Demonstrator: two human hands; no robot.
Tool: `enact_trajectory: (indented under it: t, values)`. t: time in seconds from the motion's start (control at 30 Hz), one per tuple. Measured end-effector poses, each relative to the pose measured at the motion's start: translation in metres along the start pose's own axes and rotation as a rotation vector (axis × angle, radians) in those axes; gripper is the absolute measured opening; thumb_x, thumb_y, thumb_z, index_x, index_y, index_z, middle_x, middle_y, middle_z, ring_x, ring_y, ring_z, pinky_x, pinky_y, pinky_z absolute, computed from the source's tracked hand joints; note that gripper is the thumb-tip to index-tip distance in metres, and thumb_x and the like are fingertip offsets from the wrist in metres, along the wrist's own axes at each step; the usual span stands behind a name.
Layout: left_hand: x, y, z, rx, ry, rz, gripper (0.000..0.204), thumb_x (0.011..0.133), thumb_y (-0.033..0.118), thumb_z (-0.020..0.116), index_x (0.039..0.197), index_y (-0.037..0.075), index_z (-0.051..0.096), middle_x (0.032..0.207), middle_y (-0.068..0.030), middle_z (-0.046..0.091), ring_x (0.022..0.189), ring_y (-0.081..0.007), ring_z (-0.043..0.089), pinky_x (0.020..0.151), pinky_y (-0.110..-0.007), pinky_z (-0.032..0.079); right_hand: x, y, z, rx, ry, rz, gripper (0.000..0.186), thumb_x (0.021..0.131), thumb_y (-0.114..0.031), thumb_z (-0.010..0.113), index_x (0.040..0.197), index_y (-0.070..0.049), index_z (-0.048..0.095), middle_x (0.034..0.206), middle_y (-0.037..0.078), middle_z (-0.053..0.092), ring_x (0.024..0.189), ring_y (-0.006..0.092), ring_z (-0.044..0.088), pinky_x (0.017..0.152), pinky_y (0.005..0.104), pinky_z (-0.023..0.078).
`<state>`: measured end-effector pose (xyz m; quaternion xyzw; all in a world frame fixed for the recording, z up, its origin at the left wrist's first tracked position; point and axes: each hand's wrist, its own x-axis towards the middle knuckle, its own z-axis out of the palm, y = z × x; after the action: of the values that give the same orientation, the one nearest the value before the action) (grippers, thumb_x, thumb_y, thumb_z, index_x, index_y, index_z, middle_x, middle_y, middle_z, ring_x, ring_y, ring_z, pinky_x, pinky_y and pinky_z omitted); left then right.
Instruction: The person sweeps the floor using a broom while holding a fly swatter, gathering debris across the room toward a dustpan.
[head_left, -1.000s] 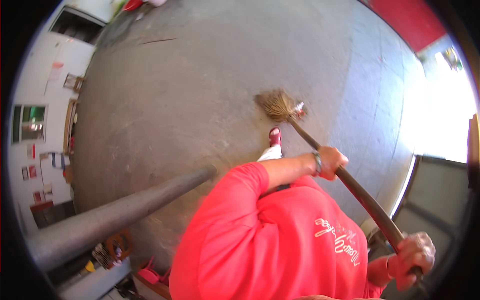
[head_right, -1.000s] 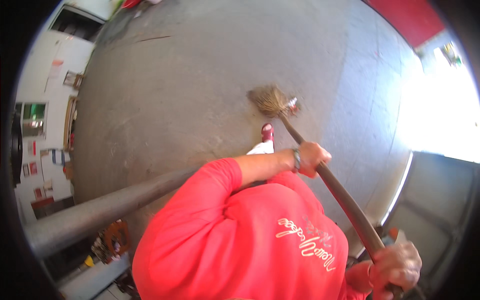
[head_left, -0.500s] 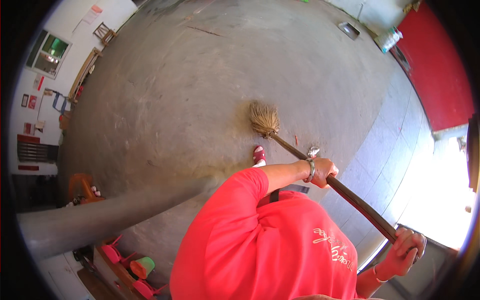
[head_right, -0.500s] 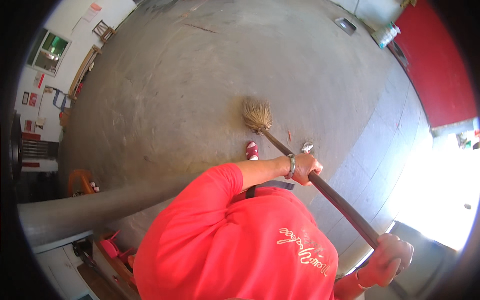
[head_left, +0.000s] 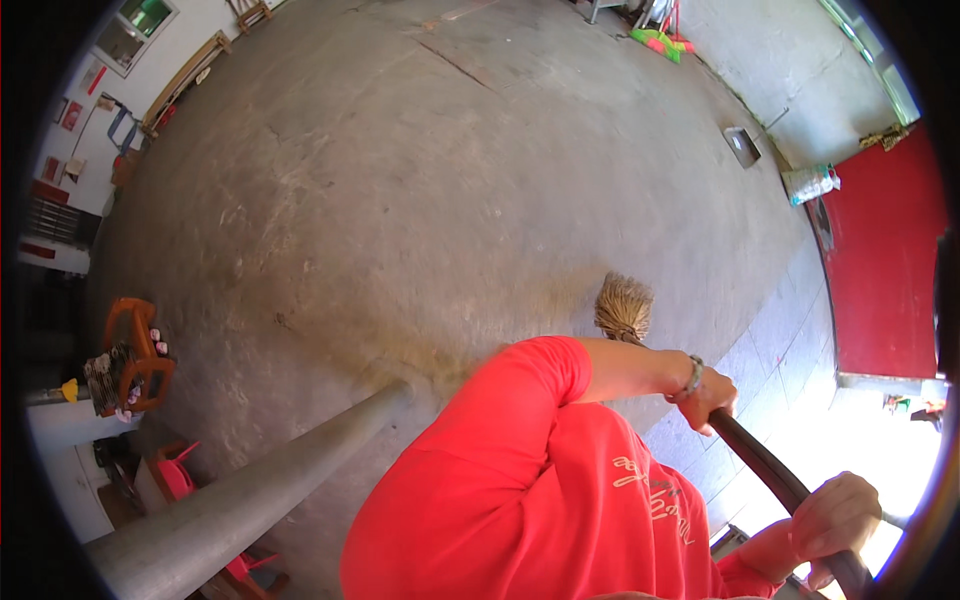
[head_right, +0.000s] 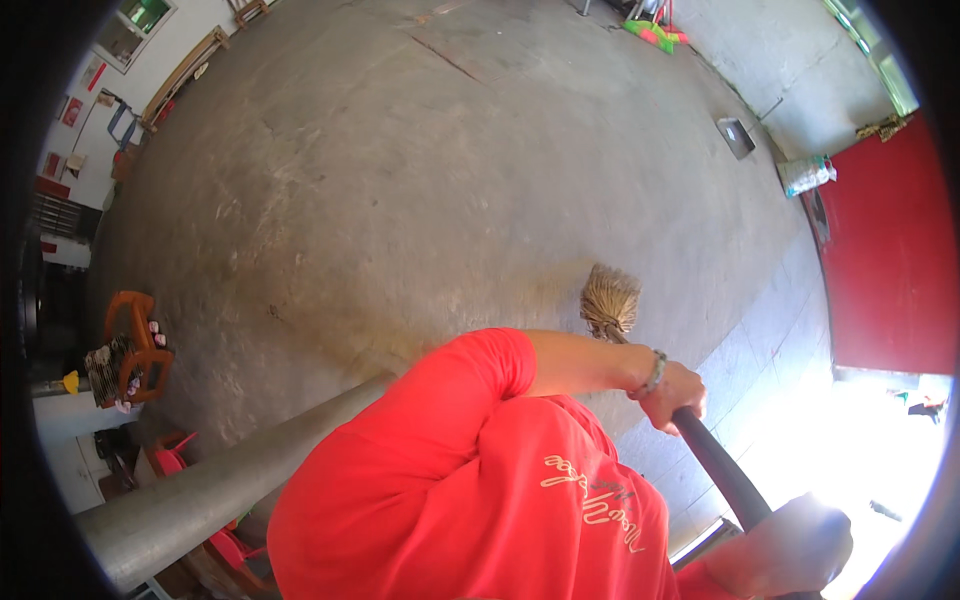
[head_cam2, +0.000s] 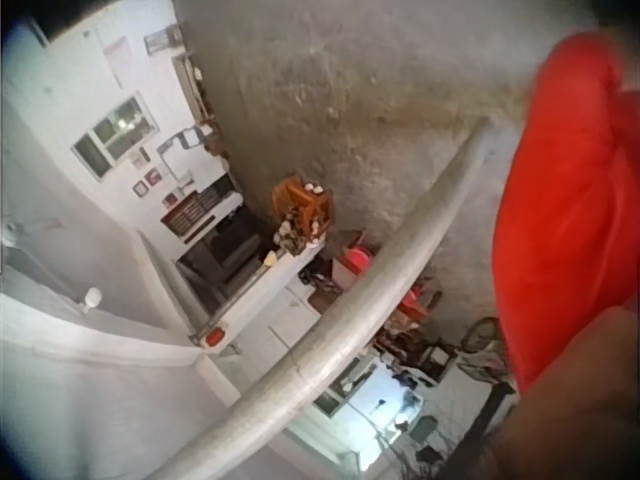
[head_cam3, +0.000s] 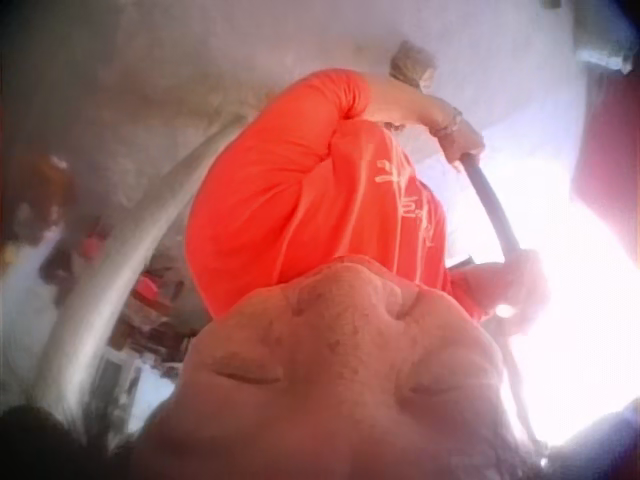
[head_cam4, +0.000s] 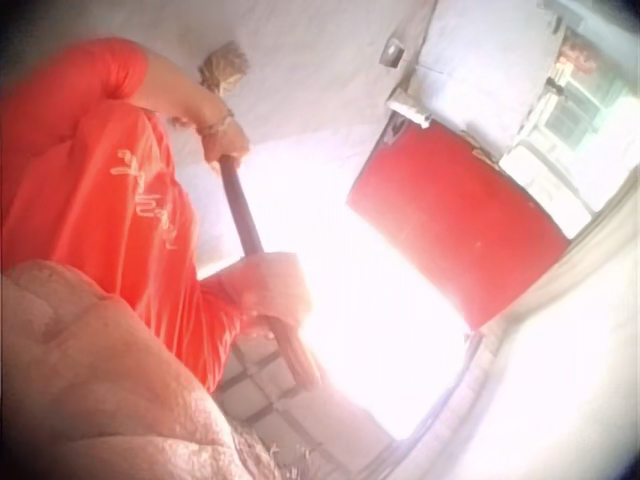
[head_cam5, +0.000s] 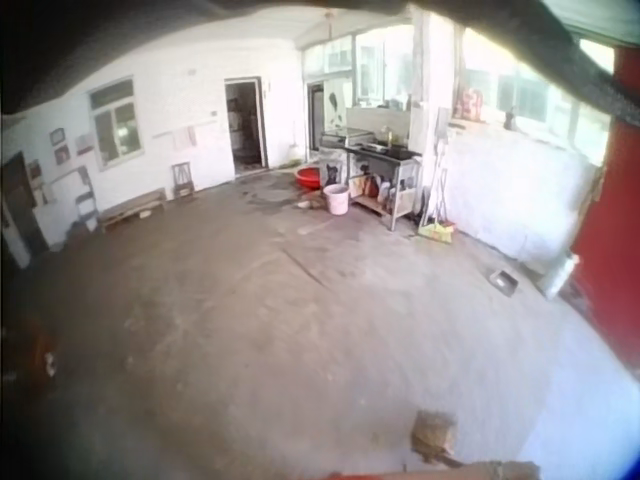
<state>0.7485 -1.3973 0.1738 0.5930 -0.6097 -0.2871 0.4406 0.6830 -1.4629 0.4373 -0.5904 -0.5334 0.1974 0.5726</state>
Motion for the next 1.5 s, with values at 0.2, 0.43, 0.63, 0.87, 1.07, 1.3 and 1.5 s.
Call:
enact_trajectory:
  t: [0.2, 0.43, 0.63, 0.87, 1.07, 1.3, 1.5]
  values:
    - [0.02, -0.042, -0.054, 0.028, 0.302, -0.148, 0.03, 0.067, 0.024, 0.068, 0.092, 0.007, 0.062, 0.087, -0.0116, 0.059, 0.082, -0.0272, 0.059, 0.071, -0.038, 0.047, -0.078, 0.03, -0.03, -0.687, 0.77, 0.023, 0.013, 0.086, -0.007, 0.044, 0.074, -0.003, 0.043, 0.047, -0.001, 0.034, 0.039, 0.0102, 0.032, 0.042, 0.0229, 0.034]
    - [-0.019, -0.166, -0.117, 0.307, 0.273, -0.426, 0.037, 0.074, 0.024, 0.063, 0.103, 0.002, 0.057, 0.098, -0.0171, 0.054, 0.093, -0.033, 0.055, 0.08, -0.043, 0.045, -0.187, 0.15, -0.153, -1.251, 1.255, 0.219, 0.007, 0.089, -0.006, 0.048, 0.09, 0.0, 0.051, 0.053, -0.005, 0.029, 0.049, 0.0062, 0.029, 0.056, 0.0232, 0.036]
    - [-0.164, -0.198, -0.119, 0.145, 0.179, -1.025, 0.023, 0.077, 0.025, 0.056, 0.085, 0.003, 0.056, 0.08, -0.0194, 0.058, 0.078, -0.034, 0.058, 0.063, -0.044, 0.043, -0.24, 0.17, -0.248, -0.679, 1.542, 0.08, 0.008, 0.089, -0.007, 0.048, 0.092, -0.002, 0.053, 0.052, -0.006, 0.029, 0.044, 0.0036, 0.028, 0.045, 0.0198, 0.03]
    - [-0.347, -0.257, 0.081, 0.104, 0.362, -1.409, 0.03, 0.077, 0.033, 0.053, 0.083, 0.006, 0.065, 0.083, -0.0219, 0.062, 0.083, -0.039, 0.059, 0.071, -0.045, 0.047, -0.179, 0.193, -0.365, -0.338, 1.572, 0.008, 0.008, 0.089, -0.006, 0.046, 0.093, -0.003, 0.053, 0.051, -0.005, 0.031, 0.041, 0.0031, 0.028, 0.042, 0.0188, 0.029]
    - [-0.293, -0.277, -0.02, 0.068, 0.482, -1.443, 0.032, 0.077, 0.035, 0.053, 0.086, 0.007, 0.065, 0.086, -0.0218, 0.062, 0.086, -0.0389, 0.059, 0.073, -0.044, 0.047, -0.141, 0.232, -0.443, -0.249, 1.608, 0.079, 0.002, 0.088, -0.006, 0.05, 0.088, -0.004, 0.051, 0.051, -0.005, 0.032, 0.041, 0.0033, 0.029, 0.042, 0.019, 0.029]
    - [-0.253, -0.375, -0.168, 0.055, 0.604, -1.451, 0.034, 0.077, 0.038, 0.053, 0.088, 0.009, 0.067, 0.09, -0.0207, 0.062, 0.087, -0.0379, 0.059, 0.074, -0.042, 0.048, -0.09, 0.299, -0.542, -0.284, 1.65, 0.284, 0.007, 0.087, -0.009, 0.053, 0.083, -0.007, 0.048, 0.05, -0.005, 0.031, 0.037, 0.0032, 0.03, 0.036, 0.0182, 0.026]
    - [-0.194, -0.403, -0.336, -0.1, 0.64, -1.377, 0.032, 0.078, 0.034, 0.055, 0.088, 0.007, 0.066, 0.089, -0.0166, 0.065, 0.084, -0.0309, 0.062, 0.074, -0.037, 0.048, -0.085, 0.357, -0.599, -0.243, 1.607, 0.313, 0.01, 0.084, -0.009, 0.054, 0.081, -0.005, 0.046, 0.048, -0.005, 0.033, 0.035, 0.0035, 0.032, 0.034, 0.0179, 0.027]
